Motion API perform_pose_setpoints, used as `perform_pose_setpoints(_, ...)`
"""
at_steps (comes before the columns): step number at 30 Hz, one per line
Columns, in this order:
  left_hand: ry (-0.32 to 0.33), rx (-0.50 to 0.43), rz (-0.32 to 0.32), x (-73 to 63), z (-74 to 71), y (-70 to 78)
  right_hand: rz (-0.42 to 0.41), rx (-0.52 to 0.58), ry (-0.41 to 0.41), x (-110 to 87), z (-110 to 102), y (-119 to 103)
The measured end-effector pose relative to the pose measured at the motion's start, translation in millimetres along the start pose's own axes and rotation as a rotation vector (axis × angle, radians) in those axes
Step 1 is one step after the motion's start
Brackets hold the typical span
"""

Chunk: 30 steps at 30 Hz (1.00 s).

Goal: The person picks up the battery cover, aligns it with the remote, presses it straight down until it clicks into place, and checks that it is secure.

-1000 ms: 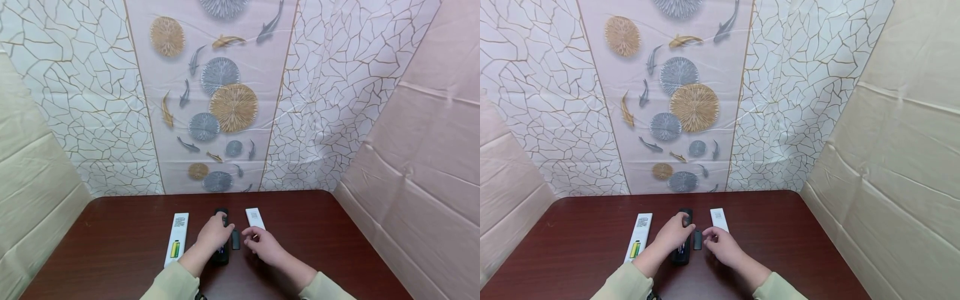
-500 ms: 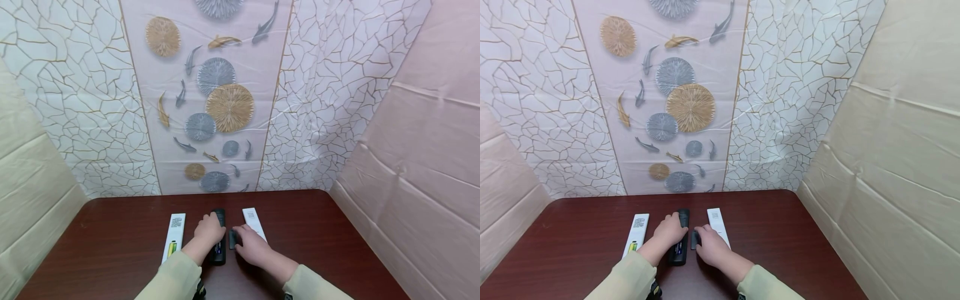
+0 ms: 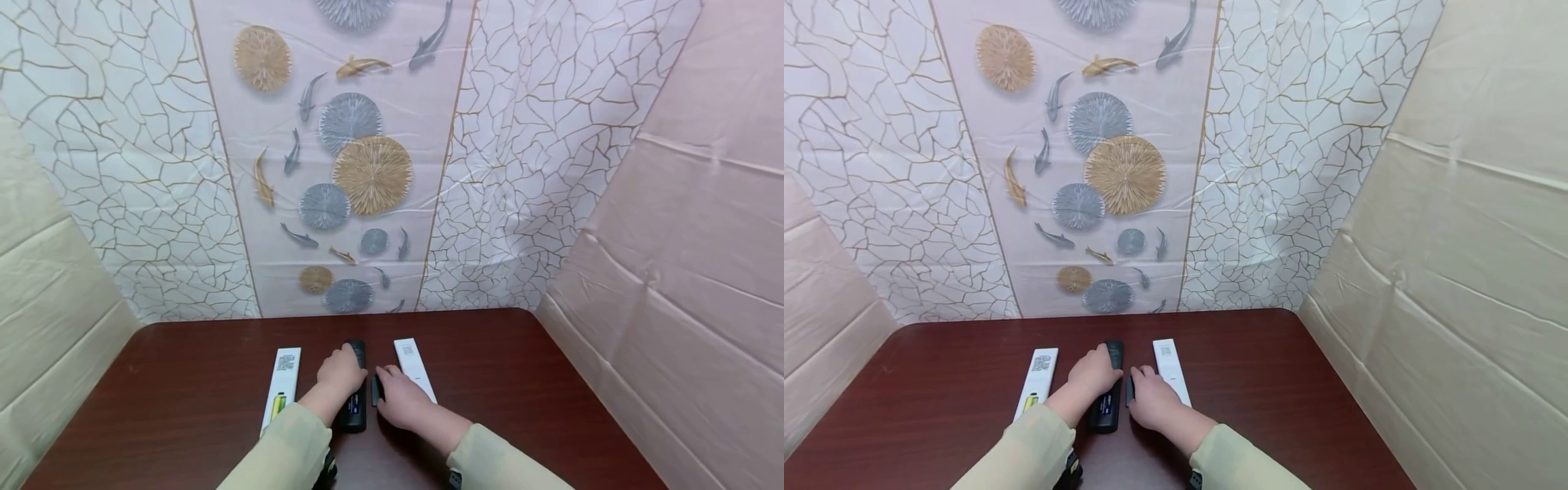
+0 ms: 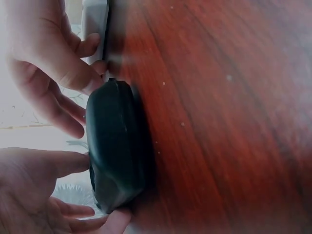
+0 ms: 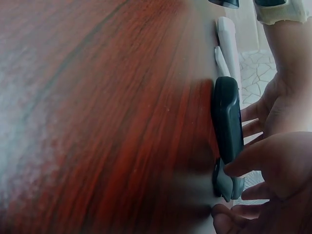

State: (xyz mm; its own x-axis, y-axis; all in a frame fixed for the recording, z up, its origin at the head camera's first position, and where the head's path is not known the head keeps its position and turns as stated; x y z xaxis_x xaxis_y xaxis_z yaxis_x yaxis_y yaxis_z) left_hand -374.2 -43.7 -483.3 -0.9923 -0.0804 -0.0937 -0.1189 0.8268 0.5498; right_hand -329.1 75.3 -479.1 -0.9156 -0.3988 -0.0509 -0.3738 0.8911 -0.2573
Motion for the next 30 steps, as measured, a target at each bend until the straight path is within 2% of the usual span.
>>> perform_pose_setpoints(5,-0.005,-0.019,-0.005,0.2,-0.8,0.9,-0.003,0.016,-0.005,2.5,1.0,-2.3)
perform_pose_setpoints(19,-0.025,-0.1,-0.063,8.5,6.0,-8.3,0.002,0.043,-0.046,8.8,6.6,-0.9)
perform_pose_setpoints(26,-0.027,-0.148,-0.054,9.1,3.8,-6.4,0.044,0.131,-0.056,16.2,11.0,7.1)
perform_pose_setpoints(30,-0.038,-0.192,-0.069,9.5,5.3,-9.2,0.045,0.142,-0.052,17.1,10.5,7.2)
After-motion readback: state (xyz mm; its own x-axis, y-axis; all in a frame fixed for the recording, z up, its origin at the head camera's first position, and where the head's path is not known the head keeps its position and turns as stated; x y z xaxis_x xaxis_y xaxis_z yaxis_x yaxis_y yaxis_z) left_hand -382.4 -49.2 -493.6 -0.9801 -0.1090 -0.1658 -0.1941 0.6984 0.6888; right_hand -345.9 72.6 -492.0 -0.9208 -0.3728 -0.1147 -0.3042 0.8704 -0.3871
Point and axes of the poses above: each hand's wrist, its own x-axis towards the middle knuckle, its own z-axis out of the palm, y = z × x, the point moved 9 cm from there along x, towards the middle knuckle, and after that the axes turned 4 degrees about -x, right-handed, at the moved point
